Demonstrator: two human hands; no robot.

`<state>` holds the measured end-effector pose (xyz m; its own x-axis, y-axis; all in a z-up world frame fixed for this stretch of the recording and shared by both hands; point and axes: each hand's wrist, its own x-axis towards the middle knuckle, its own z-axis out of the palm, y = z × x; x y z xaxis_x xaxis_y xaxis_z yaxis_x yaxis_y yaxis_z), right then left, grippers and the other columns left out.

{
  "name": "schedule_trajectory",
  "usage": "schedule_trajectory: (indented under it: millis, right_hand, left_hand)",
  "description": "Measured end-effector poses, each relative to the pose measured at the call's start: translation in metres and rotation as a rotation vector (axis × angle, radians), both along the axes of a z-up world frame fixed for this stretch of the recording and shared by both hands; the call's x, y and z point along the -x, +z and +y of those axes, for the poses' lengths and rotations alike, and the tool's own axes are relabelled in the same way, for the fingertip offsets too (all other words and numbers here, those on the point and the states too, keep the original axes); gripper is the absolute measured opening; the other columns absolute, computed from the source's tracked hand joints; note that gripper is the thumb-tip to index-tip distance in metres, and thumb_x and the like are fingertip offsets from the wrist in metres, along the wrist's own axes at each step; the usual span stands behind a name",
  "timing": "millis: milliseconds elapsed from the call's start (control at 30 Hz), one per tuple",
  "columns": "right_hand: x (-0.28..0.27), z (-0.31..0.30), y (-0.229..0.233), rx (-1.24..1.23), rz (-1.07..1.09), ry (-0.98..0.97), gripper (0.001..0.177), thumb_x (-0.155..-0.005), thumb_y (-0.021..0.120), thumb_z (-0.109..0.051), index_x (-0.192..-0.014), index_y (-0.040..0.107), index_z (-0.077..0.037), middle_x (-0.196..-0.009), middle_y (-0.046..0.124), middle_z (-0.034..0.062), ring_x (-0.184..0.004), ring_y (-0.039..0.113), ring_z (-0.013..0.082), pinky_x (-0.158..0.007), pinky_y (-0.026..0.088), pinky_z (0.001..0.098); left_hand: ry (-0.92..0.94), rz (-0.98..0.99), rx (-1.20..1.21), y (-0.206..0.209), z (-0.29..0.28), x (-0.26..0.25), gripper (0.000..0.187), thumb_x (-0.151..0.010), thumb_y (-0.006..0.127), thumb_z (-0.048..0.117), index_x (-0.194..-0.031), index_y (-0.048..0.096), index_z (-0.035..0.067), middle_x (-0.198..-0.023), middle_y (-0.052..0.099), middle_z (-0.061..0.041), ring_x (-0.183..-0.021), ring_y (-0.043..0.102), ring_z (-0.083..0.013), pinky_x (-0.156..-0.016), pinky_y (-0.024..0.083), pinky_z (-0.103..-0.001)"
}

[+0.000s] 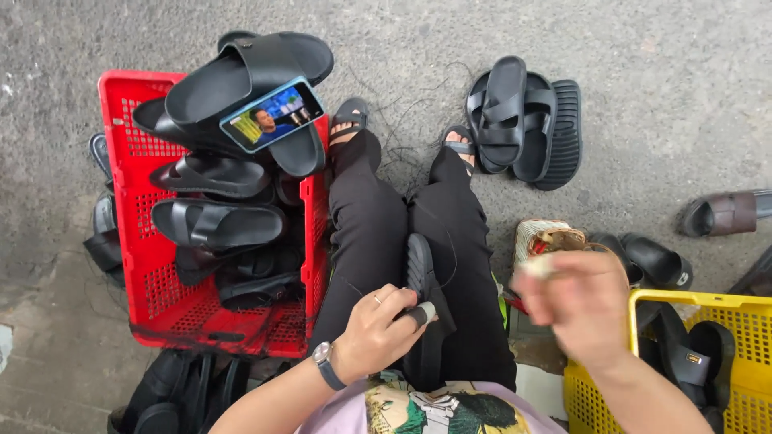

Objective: Hand-stitching the sole of a black sandal using a needle and thread while sitting on the floor.

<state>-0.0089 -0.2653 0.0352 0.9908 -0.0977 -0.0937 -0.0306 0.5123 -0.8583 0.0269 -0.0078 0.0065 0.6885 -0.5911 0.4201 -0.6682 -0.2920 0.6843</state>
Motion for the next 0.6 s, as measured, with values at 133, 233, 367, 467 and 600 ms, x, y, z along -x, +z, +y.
schedule_trajectory:
  millis: [133, 233, 367, 467, 600]
  right_hand:
    - [-0.009, 0.02, -0.012, 0.996, 0.069, 0.632, 0.029, -0.089, 0.056, -0.031, -0.11, 0.044, -0.015, -0.133, 0.055, 0.0084, -0.099, 0.062, 0.0237, -0.081, 0.05, 0.0365]
    - [-0.002, 0.027, -0.028, 1.096, -0.004, 0.732, 0.042, -0.084, 0.061, -0.024, -0.123, 0.048, -0.014, -0.093, 0.054, 0.0, -0.063, 0.067, 0.0149, -0.058, 0.056, 0.0285]
    - [-0.003, 0.034, -0.025, 0.986, -0.122, 0.529, 0.015, -0.083, 0.056, -0.006, -0.094, 0.066, -0.009, -0.059, 0.063, -0.0032, -0.046, 0.06, 0.0126, -0.05, 0.05, 0.0248]
    - [-0.015, 0.034, -0.018, 0.876, -0.075, 0.526, 0.019, -0.082, 0.056, -0.005, -0.096, 0.07, -0.004, -0.062, 0.067, 0.0, -0.048, 0.062, 0.014, -0.048, 0.048, 0.0254]
    - [-0.025, 0.042, -0.042, 0.921, -0.181, 0.492, 0.016, -0.085, 0.058, -0.007, -0.097, 0.068, -0.01, -0.047, 0.043, -0.004, -0.038, 0.044, 0.0121, -0.044, 0.042, 0.0253]
  left_hand:
    - [0.054, 0.208, -0.306, -0.003, 0.008, 0.0, 0.045, -0.082, 0.075, 0.034, -0.083, 0.044, 0.002, -0.089, 0.049, -0.012, -0.071, 0.051, -0.0301, -0.049, 0.044, -0.037]
    - [0.031, 0.513, -0.509, 0.003, 0.014, -0.007, 0.042, -0.087, 0.065, 0.043, -0.086, 0.054, 0.003, -0.086, 0.045, -0.009, -0.079, 0.054, -0.0299, -0.058, 0.047, -0.041]
    - [-0.178, 0.927, 0.174, 0.01, 0.017, -0.046, 0.029, -0.098, 0.048, 0.029, -0.089, 0.068, 0.01, -0.098, 0.039, -0.004, -0.1, 0.043, -0.019, -0.09, 0.04, -0.035]
    - [-0.334, 1.112, 0.306, 0.032, 0.005, -0.09, 0.043, -0.101, 0.038, 0.037, -0.115, 0.06, 0.003, -0.123, 0.056, -0.009, -0.12, 0.053, -0.0198, -0.107, 0.038, -0.034]
    - [-0.013, 1.05, 0.413, -0.022, -0.025, -0.121, 0.023, -0.078, 0.058, 0.004, -0.057, 0.057, 0.011, -0.061, 0.057, 0.003, -0.057, 0.053, -0.0075, -0.06, 0.044, -0.025]
